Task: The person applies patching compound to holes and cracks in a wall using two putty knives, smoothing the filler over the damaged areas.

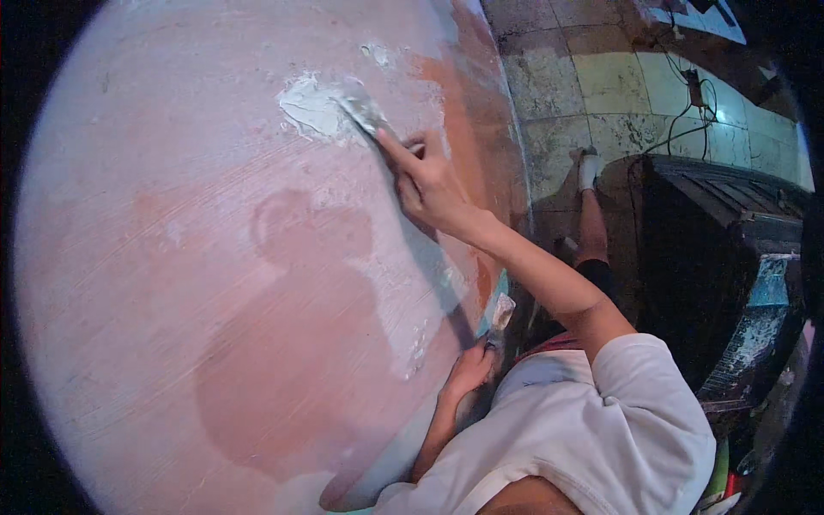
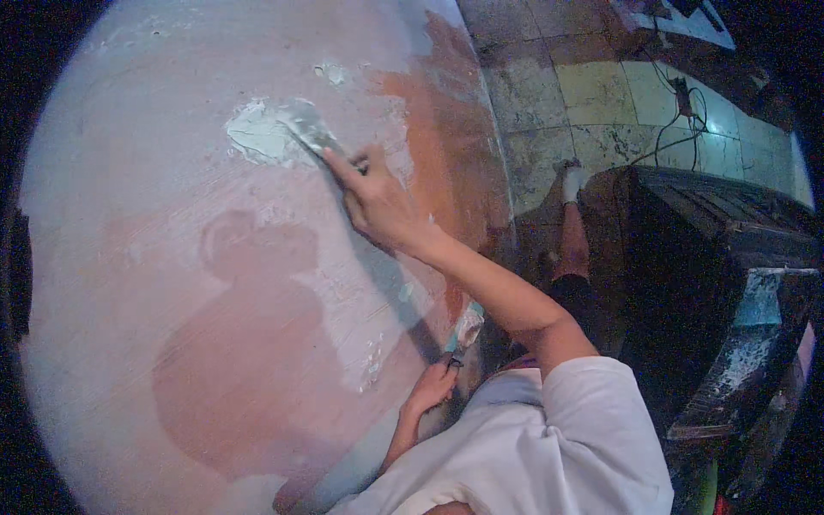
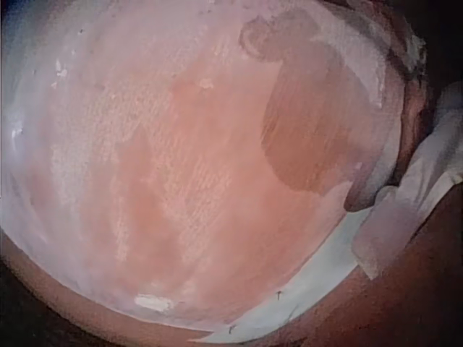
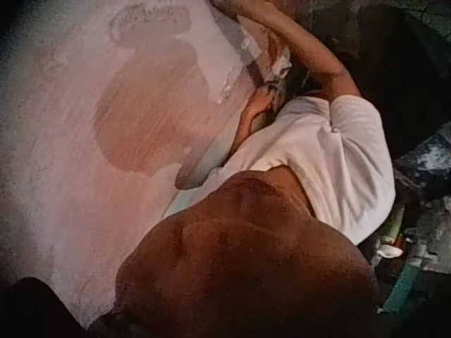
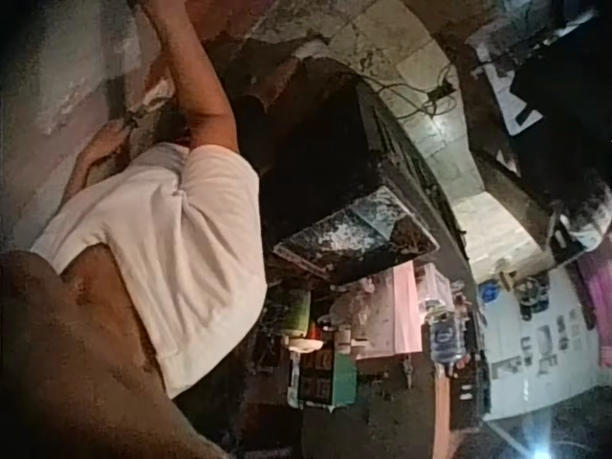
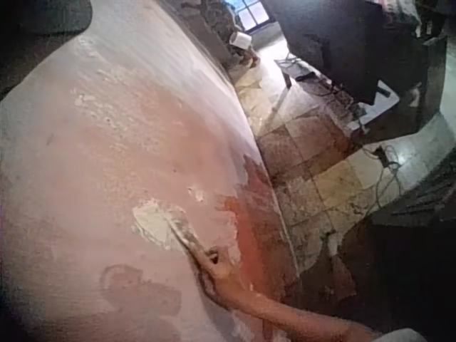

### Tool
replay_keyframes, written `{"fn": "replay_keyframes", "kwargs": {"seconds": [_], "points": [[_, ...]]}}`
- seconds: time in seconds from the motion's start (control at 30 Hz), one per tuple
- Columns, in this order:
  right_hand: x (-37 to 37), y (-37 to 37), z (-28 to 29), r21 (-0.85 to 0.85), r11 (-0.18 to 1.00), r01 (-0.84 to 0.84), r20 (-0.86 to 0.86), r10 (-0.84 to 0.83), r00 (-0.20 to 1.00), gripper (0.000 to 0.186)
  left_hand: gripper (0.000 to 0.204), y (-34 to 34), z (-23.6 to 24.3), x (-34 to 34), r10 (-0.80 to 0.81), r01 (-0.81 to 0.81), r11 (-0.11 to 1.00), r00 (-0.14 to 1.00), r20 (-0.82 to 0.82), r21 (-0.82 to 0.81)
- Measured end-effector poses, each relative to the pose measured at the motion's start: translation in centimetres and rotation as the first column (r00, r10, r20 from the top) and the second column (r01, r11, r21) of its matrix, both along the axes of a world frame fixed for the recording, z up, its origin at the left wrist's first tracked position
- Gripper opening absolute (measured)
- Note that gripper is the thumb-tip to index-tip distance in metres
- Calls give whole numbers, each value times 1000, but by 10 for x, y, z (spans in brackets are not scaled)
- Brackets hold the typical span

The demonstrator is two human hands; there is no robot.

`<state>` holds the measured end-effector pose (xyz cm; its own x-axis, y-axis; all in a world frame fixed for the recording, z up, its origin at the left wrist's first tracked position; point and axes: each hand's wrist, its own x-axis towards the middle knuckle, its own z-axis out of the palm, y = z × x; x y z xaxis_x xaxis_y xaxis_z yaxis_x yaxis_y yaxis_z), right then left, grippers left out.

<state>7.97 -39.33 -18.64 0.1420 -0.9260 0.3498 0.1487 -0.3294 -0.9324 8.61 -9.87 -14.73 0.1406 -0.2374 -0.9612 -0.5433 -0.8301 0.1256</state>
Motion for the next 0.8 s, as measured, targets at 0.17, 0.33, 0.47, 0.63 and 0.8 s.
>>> {"fn": "replay_keyframes", "kwargs": {"seconds": [0.17, 0.33, 0.47, 0.63, 0.8], "points": [[-15, 5, 14, 0, 999, 40, -12, -40, 999, 60, 50, 1, 2, 1, -58, 58, 997, 998, 0, -45], [-1, -13, 40, -113, 993, 20, 56, -14, 998, 60, 51, 3, -2, -1, -59, 60, 998, 998, 14, -30], [4, -12, 27, -38, 999, 27, -30, -28, 999, 58, 52, 7, -3, 1, -78, 79, 995, 997, 20, -56], [-26, -25, 21, -30, 998, 64, -85, -66, 994, 52, 42, 9, -2, 1, -105, 107, 984, 994, 25, -145], [-46, -63, 54, -142, 989, 52, -87, -64, 994, 45, 50, 6, 2, -2, -52, 54, 994, 998, 25, -93]]}}
